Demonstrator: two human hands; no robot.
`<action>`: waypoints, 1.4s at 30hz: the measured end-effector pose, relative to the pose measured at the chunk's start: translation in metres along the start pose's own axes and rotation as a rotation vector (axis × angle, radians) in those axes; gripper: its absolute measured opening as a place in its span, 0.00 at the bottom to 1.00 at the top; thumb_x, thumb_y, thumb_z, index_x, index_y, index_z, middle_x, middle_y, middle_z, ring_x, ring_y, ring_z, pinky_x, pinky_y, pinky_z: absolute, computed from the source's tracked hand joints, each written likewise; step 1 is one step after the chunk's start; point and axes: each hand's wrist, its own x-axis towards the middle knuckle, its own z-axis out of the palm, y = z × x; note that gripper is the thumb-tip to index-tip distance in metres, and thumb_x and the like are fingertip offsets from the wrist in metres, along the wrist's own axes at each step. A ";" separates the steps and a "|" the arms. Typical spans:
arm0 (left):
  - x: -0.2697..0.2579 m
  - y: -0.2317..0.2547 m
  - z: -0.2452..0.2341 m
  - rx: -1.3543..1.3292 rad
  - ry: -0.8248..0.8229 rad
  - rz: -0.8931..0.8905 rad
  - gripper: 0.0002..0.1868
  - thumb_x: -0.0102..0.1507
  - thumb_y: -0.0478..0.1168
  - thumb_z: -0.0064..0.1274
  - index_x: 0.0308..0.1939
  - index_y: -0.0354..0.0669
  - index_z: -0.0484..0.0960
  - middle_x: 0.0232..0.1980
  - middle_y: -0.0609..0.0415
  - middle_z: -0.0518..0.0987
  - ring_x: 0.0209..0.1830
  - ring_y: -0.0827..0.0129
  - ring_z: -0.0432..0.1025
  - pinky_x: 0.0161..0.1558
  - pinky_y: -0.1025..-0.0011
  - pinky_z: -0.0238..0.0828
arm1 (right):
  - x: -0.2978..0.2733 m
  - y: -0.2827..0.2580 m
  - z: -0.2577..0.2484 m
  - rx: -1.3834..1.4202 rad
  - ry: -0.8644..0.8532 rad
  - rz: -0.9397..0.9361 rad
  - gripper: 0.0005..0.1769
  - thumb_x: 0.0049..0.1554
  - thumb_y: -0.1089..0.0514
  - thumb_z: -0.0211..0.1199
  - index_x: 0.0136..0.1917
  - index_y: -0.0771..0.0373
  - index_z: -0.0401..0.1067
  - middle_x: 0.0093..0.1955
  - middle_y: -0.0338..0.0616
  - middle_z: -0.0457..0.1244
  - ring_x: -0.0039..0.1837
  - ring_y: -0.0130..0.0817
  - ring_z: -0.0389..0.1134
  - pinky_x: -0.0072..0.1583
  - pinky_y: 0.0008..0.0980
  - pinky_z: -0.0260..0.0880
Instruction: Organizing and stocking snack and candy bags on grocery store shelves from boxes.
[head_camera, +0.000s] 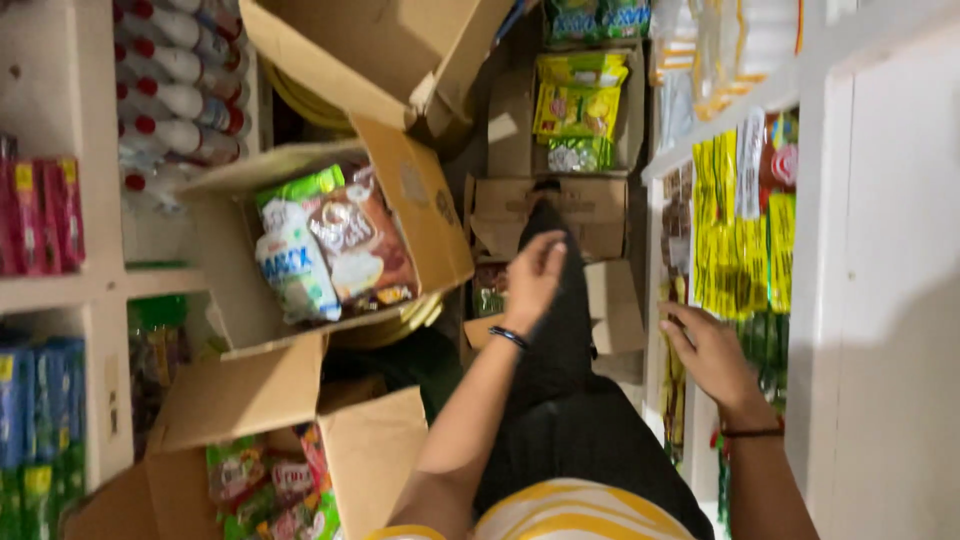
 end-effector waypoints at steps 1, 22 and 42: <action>0.010 -0.001 0.012 -0.006 -0.002 0.049 0.15 0.69 0.43 0.52 0.57 0.43 0.82 0.45 0.47 0.87 0.43 0.66 0.81 0.45 0.71 0.77 | 0.011 0.018 0.007 0.023 0.048 -0.061 0.20 0.63 0.51 0.60 0.65 0.59 0.73 0.59 0.53 0.70 0.55 0.50 0.73 0.57 0.42 0.73; 0.242 -0.161 0.103 -0.034 0.120 -0.271 0.14 0.68 0.41 0.53 0.56 0.42 0.81 0.43 0.46 0.85 0.41 0.65 0.79 0.44 0.68 0.76 | 0.319 0.115 0.110 0.309 -0.231 0.205 0.22 0.62 0.47 0.60 0.65 0.58 0.74 0.58 0.49 0.71 0.60 0.39 0.74 0.60 0.36 0.73; 0.526 -0.473 0.217 -0.472 0.101 -0.701 0.14 0.71 0.43 0.49 0.40 0.33 0.75 0.36 0.54 0.72 0.34 0.70 0.65 0.34 0.68 0.65 | 0.632 0.401 0.336 0.499 0.058 0.156 0.25 0.64 0.55 0.60 0.70 0.69 0.66 0.63 0.55 0.67 0.65 0.45 0.69 0.63 0.43 0.68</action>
